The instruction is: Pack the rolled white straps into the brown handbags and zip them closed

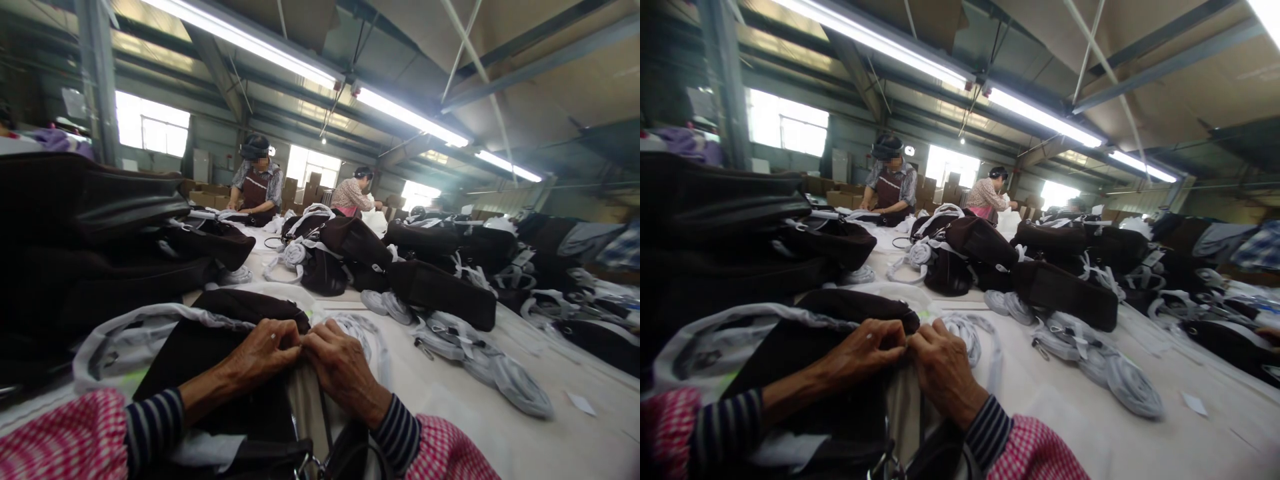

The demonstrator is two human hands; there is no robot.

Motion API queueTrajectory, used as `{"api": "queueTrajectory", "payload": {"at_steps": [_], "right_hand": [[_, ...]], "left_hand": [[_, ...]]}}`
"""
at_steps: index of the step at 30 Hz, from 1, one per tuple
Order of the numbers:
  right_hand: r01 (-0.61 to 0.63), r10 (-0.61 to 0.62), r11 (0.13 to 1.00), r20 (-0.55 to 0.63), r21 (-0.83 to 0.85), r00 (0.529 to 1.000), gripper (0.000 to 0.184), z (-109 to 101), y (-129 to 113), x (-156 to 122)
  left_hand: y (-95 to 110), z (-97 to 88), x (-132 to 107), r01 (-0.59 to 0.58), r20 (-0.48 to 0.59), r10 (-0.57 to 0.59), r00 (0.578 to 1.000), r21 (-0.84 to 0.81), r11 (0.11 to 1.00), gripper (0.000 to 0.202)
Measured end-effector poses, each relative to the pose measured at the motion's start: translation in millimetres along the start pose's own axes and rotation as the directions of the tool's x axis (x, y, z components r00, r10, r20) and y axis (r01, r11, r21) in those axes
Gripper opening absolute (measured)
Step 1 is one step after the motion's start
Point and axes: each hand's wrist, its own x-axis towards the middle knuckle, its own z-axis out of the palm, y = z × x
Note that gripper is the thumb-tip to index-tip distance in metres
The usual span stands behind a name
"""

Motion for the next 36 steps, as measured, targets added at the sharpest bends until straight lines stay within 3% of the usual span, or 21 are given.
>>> {"api": "queueTrajectory", "payload": {"at_steps": [13,24,32,36], "right_hand": [[-0.094,0.093,0.995,0.027,0.017,0.995,0.012,-10.4,3.9,-4.9],[-0.025,0.024,1.000,-0.073,-0.011,0.997,0.026,3.3,8.3,-6.1],[-0.035,0.036,0.999,0.024,-0.028,0.999,0.017,1.9,10.2,-5.9],[-0.001,-0.001,1.000,0.078,0.029,0.997,0.016,-7.1,9.2,-7.6]], "left_hand": [[-4.1,1.4,-2.4,-0.025,0.001,0.025,1.000,-0.050,0.998,0.017],[7.3,-2.5,-1.8,-0.010,0.008,0.010,1.000,-0.074,0.997,0.017],[5.3,-4.1,-3.1,-0.022,0.021,0.025,0.999,-0.135,0.991,0.011],[6.1,-8.5,-5.0,-0.028,0.086,0.041,0.995,-0.156,0.987,0.013]]}}
